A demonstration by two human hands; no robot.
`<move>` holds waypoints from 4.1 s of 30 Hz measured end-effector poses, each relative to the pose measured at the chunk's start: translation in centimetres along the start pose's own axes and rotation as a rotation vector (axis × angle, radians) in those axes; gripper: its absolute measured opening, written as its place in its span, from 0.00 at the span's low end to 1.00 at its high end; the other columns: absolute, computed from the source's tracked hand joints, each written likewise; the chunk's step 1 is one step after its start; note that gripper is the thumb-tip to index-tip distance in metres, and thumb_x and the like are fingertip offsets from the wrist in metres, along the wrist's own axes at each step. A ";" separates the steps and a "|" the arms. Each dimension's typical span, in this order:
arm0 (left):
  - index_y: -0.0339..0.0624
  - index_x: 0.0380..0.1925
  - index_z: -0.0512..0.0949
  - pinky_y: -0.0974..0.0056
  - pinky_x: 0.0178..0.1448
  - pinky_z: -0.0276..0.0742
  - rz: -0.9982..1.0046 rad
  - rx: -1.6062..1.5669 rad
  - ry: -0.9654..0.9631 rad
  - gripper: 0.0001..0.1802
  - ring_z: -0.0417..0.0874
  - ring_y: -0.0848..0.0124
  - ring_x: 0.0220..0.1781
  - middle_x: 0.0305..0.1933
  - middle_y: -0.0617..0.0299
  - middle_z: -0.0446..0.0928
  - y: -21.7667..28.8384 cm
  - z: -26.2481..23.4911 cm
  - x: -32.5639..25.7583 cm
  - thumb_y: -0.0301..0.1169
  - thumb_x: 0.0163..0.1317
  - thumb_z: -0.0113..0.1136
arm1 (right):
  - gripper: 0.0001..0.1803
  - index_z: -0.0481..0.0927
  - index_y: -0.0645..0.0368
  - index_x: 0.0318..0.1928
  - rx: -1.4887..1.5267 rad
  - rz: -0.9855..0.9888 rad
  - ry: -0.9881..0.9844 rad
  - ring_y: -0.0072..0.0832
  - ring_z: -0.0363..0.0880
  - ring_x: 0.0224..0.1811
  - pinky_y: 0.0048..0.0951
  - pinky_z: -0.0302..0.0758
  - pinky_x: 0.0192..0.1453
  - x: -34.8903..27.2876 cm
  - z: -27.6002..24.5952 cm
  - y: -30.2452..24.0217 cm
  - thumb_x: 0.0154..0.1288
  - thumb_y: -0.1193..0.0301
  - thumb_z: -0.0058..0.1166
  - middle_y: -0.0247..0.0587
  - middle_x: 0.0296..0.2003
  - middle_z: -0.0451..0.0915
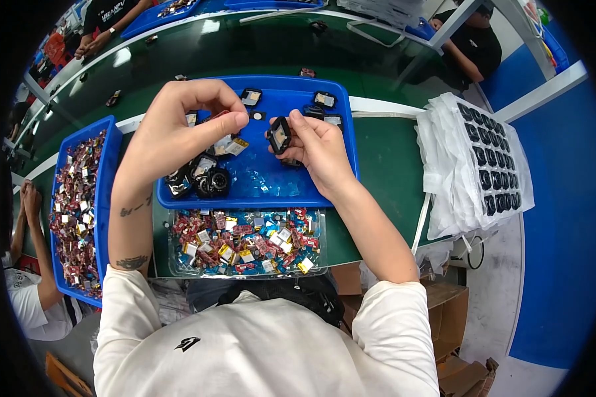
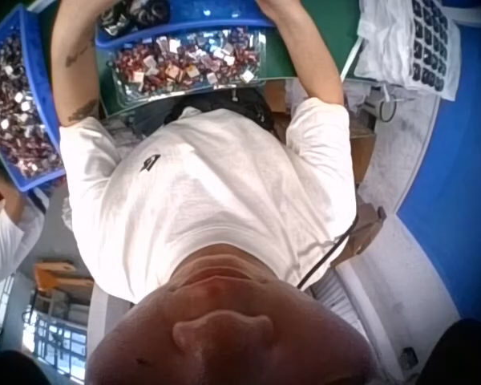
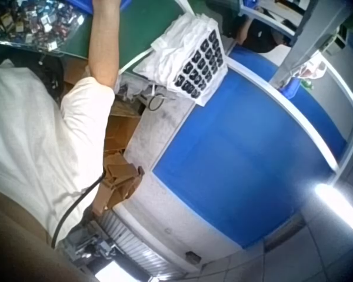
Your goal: Assembling small camera lens modules and sorting electronic components on a factory assembly line.
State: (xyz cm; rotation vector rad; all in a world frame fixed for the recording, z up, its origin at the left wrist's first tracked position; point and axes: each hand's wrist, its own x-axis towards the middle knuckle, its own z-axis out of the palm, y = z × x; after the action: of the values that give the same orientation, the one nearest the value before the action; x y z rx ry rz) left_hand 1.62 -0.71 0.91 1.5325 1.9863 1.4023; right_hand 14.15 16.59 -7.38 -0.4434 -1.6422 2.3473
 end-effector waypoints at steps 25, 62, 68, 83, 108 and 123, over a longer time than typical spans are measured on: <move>0.30 0.23 0.82 0.68 0.29 0.73 -0.042 0.399 0.083 0.10 0.80 0.70 0.20 0.17 0.53 0.77 -2.7 3.9 0.6 0.29 0.48 0.62 | 0.18 0.74 0.68 0.55 -0.123 -0.230 -0.047 0.27 0.82 0.46 0.25 0.83 0.46 -0.6 1.0 1.5 0.64 0.80 0.54 0.47 0.44 0.81; 0.30 0.25 0.82 0.68 0.31 0.74 -0.081 0.373 0.061 0.10 0.80 0.70 0.21 0.18 0.54 0.78 -2.3 3.7 0.5 0.30 0.52 0.62 | 0.16 0.76 0.69 0.53 -0.179 -0.368 -0.019 0.26 0.81 0.44 0.27 0.83 0.47 -1.0 1.5 1.8 0.64 0.81 0.53 0.45 0.43 0.81; 0.30 0.25 0.82 0.68 0.30 0.75 -0.086 0.377 0.072 0.10 0.80 0.71 0.21 0.18 0.54 0.78 -2.2 3.9 0.4 0.29 0.52 0.61 | 0.14 0.78 0.69 0.51 -0.212 -0.384 0.004 0.26 0.82 0.43 0.27 0.83 0.46 -1.1 1.6 1.7 0.64 0.80 0.54 0.46 0.42 0.81; 0.31 0.28 0.82 0.70 0.33 0.76 -0.048 0.273 0.112 0.09 0.82 0.73 0.26 0.25 0.56 0.82 -1.8 4.0 0.4 0.28 0.53 0.66 | 0.11 0.80 0.66 0.46 -0.026 -0.346 0.156 0.22 0.82 0.39 0.25 0.83 0.42 -0.6 0.8 1.5 0.64 0.77 0.55 0.42 0.38 0.83; 0.32 0.30 0.83 0.72 0.34 0.76 -0.245 -0.137 0.009 0.10 0.82 0.78 0.27 0.25 0.58 0.83 -2.4 4.3 0.7 0.29 0.53 0.68 | 0.08 0.78 0.66 0.40 -0.066 -0.562 0.204 0.18 0.80 0.36 0.18 0.77 0.40 -0.9 0.9 1.9 0.59 0.82 0.58 0.38 0.36 0.81; 0.31 0.34 0.81 0.76 0.35 0.74 -0.198 -0.010 0.014 0.10 0.79 0.81 0.30 0.28 0.62 0.81 -2.7 3.9 0.9 0.28 0.56 0.67 | 0.11 0.79 0.68 0.42 -0.074 -0.524 0.188 0.25 0.81 0.41 0.24 0.76 0.47 -1.2 0.7 1.3 0.69 0.70 0.52 0.44 0.41 0.81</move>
State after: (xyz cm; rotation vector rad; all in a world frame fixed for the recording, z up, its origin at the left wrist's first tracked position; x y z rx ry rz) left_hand 2.33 2.11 -2.92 1.2843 2.0715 1.3438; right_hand 15.00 15.09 -8.22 -0.2037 -1.5332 1.8122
